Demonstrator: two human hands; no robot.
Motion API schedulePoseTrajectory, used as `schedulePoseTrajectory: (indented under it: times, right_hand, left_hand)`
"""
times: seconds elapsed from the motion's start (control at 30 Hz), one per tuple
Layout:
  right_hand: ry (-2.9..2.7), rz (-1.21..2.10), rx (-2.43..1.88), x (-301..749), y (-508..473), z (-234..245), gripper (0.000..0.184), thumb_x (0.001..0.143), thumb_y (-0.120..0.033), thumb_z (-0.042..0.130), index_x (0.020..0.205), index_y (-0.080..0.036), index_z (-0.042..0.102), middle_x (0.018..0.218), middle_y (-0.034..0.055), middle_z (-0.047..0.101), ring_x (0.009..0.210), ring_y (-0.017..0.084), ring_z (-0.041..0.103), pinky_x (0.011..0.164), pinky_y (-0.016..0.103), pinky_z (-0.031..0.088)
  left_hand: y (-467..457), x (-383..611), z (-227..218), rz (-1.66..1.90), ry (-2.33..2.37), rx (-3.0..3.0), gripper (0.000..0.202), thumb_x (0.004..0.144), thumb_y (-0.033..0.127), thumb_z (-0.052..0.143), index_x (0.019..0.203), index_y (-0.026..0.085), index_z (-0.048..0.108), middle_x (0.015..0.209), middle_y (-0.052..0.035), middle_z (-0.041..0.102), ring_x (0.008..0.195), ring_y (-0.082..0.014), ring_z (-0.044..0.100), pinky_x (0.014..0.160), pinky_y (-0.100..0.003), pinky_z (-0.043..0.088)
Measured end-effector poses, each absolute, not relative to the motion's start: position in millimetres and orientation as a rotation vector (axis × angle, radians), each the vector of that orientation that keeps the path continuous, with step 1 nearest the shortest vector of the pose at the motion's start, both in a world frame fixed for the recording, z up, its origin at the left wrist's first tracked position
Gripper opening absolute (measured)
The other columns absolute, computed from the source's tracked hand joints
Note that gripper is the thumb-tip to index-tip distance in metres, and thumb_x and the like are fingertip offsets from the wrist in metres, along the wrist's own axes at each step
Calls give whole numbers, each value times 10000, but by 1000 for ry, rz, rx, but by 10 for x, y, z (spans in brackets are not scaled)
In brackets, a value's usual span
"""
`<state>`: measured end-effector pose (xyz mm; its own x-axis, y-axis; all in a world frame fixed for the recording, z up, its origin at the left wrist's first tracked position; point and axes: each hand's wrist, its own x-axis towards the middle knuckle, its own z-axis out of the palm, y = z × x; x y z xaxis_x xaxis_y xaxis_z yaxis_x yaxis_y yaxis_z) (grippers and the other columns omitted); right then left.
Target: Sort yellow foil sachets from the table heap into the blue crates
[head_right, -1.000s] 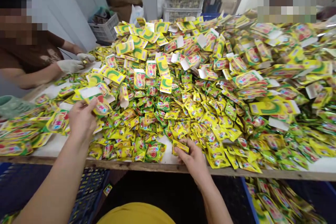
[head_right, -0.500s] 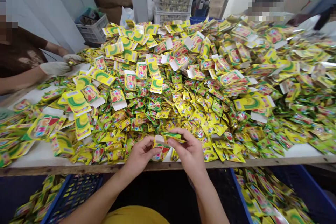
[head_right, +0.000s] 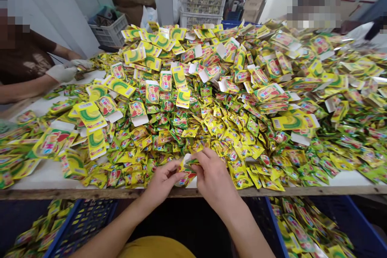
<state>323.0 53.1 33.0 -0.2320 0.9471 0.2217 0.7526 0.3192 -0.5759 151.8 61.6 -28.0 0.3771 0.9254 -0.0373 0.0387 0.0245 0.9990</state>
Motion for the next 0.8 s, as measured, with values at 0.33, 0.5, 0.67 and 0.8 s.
schedulePoseTrajectory:
  times: [0.33,0.5,0.67,0.8]
  right_hand:
    - [-2190,367,-1418,3087,585,323,99,883,-127,535,885,-196,606,863,53,596,791,183,571,712,307,472]
    - [-2214,354,-1208,3193,590,272,158,910,-210,540,1005,-220,666,989,83,616,932,212,563,805,355,491]
    - [-2180,207,-1246,3224,586,336,188,891,-201,556,1001,-237,704,1118,104,562,1068,263,480,884,448,458]
    - [-2189,247,-1169,3148,637,284,166,882,-179,565,954,-213,711,1036,96,592,1088,254,478,914,433,454]
  left_hand:
    - [599,1558,-318,924,859,1285,424,802,286,657,1214,202,602,979,-21,653,895,-188,555,820,-272,431]
    - [612,1540,-327,930,876,1241,447,786,312,680,1210,193,603,1008,-32,655,937,-202,563,854,-286,431]
    - [586,1541,-363,890,891,1273,345,784,325,681,1086,160,658,855,-12,635,753,-150,527,712,-242,424]
    - [581,1550,-370,946,921,1334,396,792,289,669,1170,181,621,971,-21,653,827,-165,541,766,-252,422]
